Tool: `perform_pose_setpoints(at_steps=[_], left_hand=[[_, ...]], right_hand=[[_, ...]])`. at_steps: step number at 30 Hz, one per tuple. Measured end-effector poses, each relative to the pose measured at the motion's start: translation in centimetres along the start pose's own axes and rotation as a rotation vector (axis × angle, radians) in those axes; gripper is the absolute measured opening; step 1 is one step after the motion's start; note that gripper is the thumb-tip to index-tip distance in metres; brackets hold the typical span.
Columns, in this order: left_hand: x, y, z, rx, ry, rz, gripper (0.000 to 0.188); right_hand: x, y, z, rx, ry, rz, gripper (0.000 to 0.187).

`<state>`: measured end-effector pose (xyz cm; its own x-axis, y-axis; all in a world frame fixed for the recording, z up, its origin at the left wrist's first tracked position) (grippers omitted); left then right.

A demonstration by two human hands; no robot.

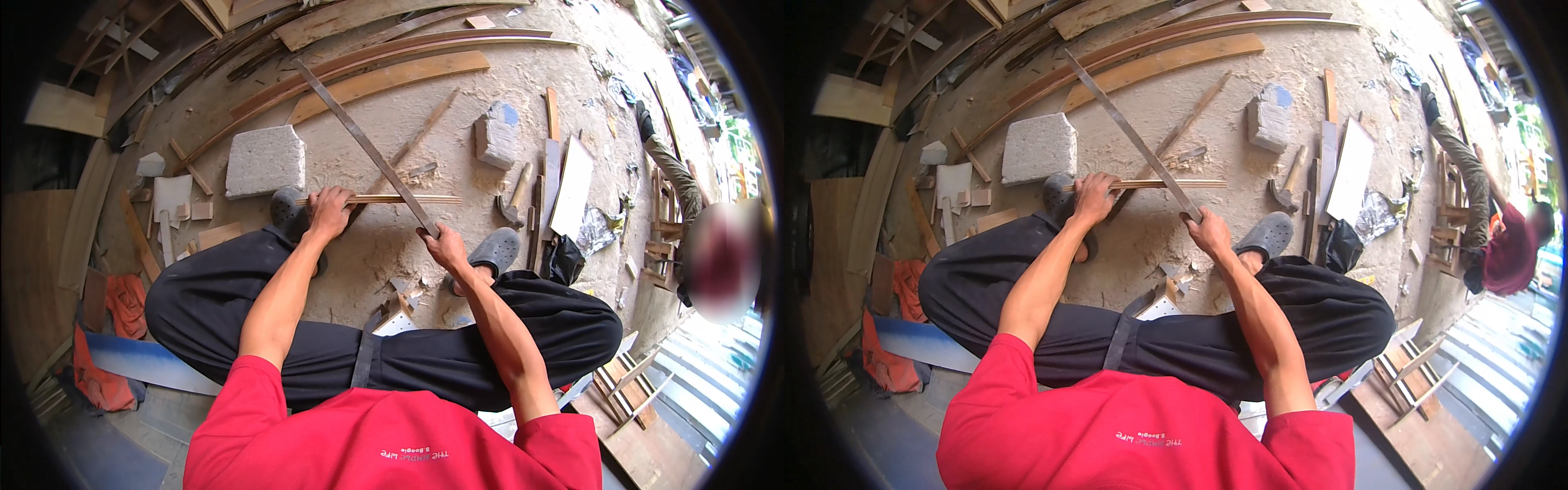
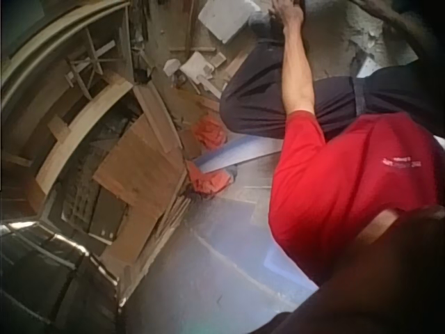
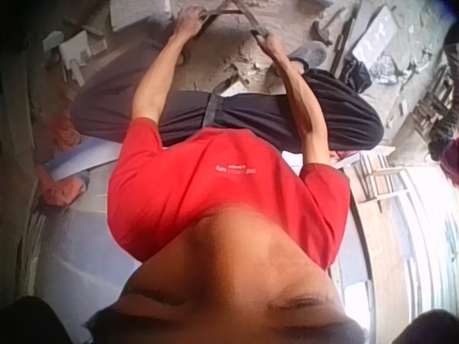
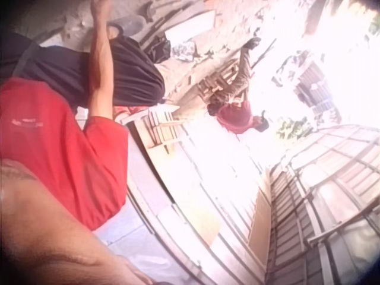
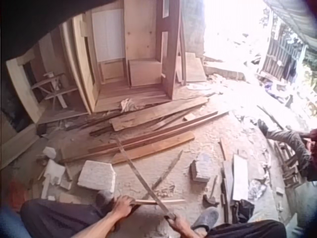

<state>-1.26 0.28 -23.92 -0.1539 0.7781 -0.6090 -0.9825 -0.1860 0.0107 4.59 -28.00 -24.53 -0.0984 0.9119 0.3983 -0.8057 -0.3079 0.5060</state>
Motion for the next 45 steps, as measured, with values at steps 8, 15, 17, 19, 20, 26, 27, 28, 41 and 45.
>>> perform_pose_setpoints(at_steps=[8, 15, 17, 19, 20, 26, 27, 28, 41, 45], left_hand=[[0.5, 0.0, -0.2, -0.013, -0.056, -0.038, 0.026], [0.7, 0.1, -0.1, -0.022, -0.056, -0.038, 0.030], [0.7, 0.0, -0.2, -0.013, -0.057, -0.036, 0.030], [0.7, -0.1, -0.3, -0.008, -0.043, -0.040, 0.028], [0.6, -0.2, -0.3, -0.004, -0.036, -0.044, 0.028], [0.2, 0.0, 0.1, 0.007, -0.029, -0.076, 0.028], [0.2, 0.0, 0.1, 0.008, -0.037, -0.074, 0.028], [0.2, 0.0, 0.1, 0.010, -0.046, -0.071, 0.028], [-0.1, -0.5, -0.1, 0.022, -0.076, -0.035, 0.025], [0.0, -0.4, -0.3, -0.017, -0.070, -0.048, 0.023]], right_hand=[[-2.1, -0.2, 3.2, -0.044, 0.070, -0.020, 0.053], [-3.9, -0.5, 4.0, -0.161, 0.034, -0.056, 0.054], [-4.2, -0.3, 3.9, -0.190, 0.038, -0.058, 0.053], [-4.5, 0.0, 3.8, -0.217, 0.046, -0.055, 0.052], [-4.7, 0.1, 3.6, -0.218, 0.055, -0.053, 0.052], [-5.4, 1.1, 3.1, -0.200, 0.068, -0.055, 0.053], [-5.3, 1.3, 3.0, -0.203, 0.066, -0.058, 0.053], [-5.3, 1.4, 2.9, -0.205, 0.063, -0.060, 0.053], [-5.0, 1.2, 2.6, -0.136, -0.030, -0.125, 0.052], [-4.9, 0.9, 2.3, -0.139, -0.045, -0.113, 0.052]])
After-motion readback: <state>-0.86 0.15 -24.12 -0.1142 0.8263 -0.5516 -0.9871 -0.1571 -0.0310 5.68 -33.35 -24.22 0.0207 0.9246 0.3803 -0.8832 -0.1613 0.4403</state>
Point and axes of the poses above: each hand's wrist, its own y-axis away from the middle knuckle, its own z-axis out of the back of the hand, x = y × z, the point moved 6 cm from there along -y, towards the middle knuckle, and after that the axes turned 9 degrees about y, right-handed, at the moved point
